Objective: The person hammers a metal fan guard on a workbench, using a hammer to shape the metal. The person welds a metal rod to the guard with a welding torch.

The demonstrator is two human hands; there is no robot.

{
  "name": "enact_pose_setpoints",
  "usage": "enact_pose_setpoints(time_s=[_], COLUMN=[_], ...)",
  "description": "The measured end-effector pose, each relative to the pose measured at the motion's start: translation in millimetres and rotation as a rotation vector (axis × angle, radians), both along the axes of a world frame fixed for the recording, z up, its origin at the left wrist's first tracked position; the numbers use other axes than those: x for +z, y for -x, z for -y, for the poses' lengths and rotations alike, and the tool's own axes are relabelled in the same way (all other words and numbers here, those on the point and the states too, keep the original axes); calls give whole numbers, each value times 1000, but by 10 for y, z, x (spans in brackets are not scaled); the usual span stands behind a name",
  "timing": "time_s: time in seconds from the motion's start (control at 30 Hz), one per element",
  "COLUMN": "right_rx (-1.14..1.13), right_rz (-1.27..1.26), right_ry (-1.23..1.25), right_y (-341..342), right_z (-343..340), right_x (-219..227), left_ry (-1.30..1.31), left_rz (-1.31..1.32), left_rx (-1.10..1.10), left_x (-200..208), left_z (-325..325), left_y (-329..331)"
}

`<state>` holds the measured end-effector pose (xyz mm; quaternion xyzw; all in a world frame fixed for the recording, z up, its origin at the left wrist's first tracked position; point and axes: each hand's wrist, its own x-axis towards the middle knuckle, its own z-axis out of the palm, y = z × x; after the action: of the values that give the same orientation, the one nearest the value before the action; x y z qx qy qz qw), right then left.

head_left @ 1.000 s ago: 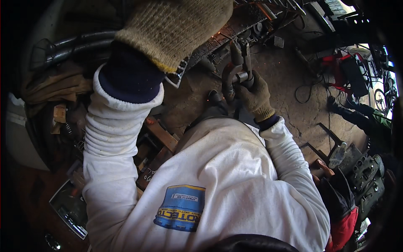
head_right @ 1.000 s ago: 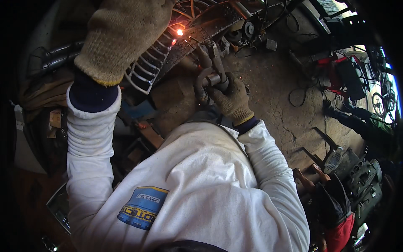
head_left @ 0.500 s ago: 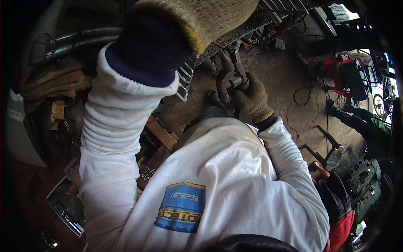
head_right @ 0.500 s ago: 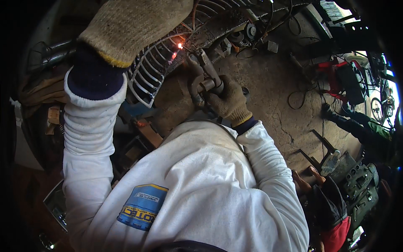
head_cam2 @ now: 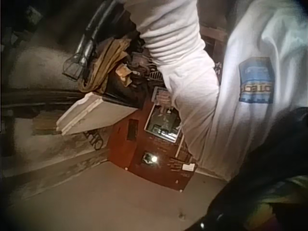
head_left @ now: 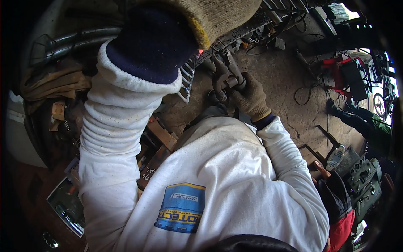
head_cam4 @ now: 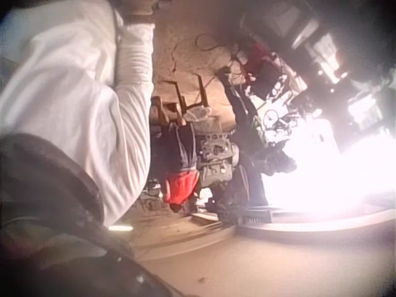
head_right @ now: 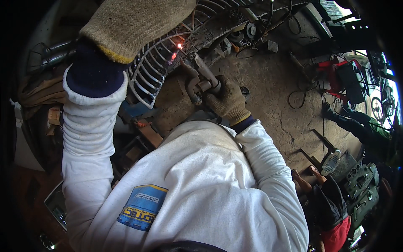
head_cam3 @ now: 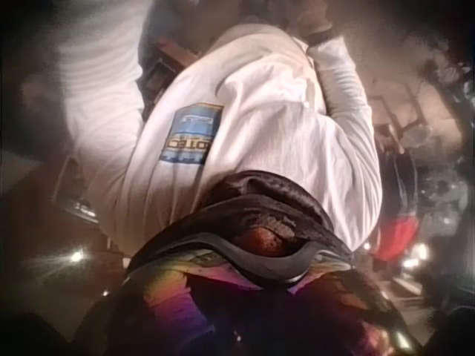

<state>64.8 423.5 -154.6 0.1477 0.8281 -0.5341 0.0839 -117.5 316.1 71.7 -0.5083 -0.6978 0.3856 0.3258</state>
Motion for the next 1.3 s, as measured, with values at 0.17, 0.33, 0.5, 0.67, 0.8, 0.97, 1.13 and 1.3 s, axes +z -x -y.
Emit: enact_pose_setpoints(time_s=[0.17,0.33,0.5,0.67,0.8,0.97,1.13,1.3], right_rx=[9,13,35,21,-8,-7,-16,-13], right_rz=[7,-8,31,86,85,47,117,87], right_ry=[-30,-40,-81,-89,-107,-148,-130,-149], right_y=[10,5,22,23,12,2,24,33], right_z=[-13,-21,-38,-41,-32,-16,-24,-16], right_x=[22,85,160,232,224,196,291,338], left_ry=[-32,-53,-57,-57,-26,-32,-50,-72], left_rz=[53,97,136,180,220,172,146,145], left_rx=[-8,-7,-6,4,57,31,-1,-14], left_x=[8,33,71,108,144,128,104,89], left_z=[-28,-58,-90,-117,-149,-135,-143,-139], left_y=[-13,-27,-43,-61,-92,-91,-101,-84])
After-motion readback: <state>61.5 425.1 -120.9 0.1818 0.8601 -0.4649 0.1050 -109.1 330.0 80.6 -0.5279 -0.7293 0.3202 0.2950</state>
